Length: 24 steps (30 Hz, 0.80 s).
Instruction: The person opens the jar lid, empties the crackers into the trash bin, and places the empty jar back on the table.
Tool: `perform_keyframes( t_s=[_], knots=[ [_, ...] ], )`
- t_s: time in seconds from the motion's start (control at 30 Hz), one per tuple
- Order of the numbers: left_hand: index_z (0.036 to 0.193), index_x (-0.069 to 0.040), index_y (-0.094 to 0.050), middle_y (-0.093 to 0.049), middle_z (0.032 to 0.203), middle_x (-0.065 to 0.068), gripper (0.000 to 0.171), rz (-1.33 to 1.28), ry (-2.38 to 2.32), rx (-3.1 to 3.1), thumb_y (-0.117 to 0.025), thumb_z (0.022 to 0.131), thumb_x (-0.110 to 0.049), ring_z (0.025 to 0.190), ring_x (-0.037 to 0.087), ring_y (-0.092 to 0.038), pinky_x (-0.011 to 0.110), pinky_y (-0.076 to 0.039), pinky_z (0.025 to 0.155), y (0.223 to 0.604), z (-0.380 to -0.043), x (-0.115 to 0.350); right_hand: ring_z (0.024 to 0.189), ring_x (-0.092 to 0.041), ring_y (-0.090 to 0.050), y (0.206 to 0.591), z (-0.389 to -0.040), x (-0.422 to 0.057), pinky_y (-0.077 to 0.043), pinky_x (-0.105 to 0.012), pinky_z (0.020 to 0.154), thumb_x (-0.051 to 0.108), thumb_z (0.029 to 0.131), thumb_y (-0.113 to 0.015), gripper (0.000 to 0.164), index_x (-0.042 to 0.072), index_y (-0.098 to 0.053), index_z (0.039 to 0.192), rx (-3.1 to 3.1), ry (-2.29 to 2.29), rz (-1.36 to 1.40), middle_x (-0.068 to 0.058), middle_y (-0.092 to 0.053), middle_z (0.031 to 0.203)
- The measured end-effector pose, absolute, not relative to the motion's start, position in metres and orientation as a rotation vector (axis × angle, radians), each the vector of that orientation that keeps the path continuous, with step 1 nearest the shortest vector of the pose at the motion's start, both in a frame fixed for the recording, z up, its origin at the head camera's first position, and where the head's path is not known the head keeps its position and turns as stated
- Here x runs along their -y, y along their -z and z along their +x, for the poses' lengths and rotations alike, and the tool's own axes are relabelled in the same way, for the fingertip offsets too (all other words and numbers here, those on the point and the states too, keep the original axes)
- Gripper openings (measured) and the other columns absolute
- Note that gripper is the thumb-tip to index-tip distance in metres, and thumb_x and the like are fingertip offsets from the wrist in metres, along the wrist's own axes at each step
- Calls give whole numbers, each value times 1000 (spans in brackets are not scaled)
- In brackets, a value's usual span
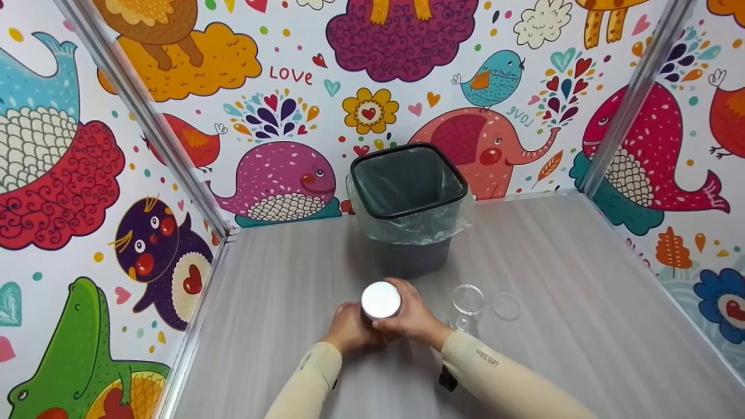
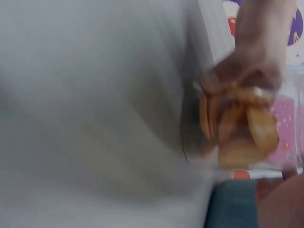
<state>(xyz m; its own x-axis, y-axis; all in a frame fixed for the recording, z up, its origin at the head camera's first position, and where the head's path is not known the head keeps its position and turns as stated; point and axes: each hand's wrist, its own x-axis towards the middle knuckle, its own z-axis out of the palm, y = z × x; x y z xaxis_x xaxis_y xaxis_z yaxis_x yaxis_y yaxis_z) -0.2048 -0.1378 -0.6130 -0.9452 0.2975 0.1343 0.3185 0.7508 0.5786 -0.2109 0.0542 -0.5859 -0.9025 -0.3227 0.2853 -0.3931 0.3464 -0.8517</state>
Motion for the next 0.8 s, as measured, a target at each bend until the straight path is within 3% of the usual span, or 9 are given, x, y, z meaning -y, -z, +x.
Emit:
perform_keyframes(
  t_s=[0.2,0.53,0.8],
  knots=[
    [119,-3,-66,-73,103,2,78,-500,980,2910,-91,56,-43,96,20,-63,44,-37,104,613,-205,138,122,-32,-47,584,-214,-59,-36,-52,103,33,62,-93,95,3,-48,140,2541,-1646,733,-14,-51,133],
    [113,-4,-69,-74,98,2,74,-526,909,2889,-91,53,-42,91,22,-64,46,-41,100,614,-206,141,127,-35,-44,596,-186,-42,-36,-54,104,46,69,-90,97,3,-42,142,2465,-1572,409,-19,-46,137],
    [115,-6,-69,-73,101,-1,77,-512,918,2912,-91,55,-49,95,22,-65,45,-44,99,611,-206,138,125,-35,-46,596,-192,-43,-37,-54,104,47,68,-90,95,2,-46,139,2456,-1517,441,-18,-49,135]
  ],
)
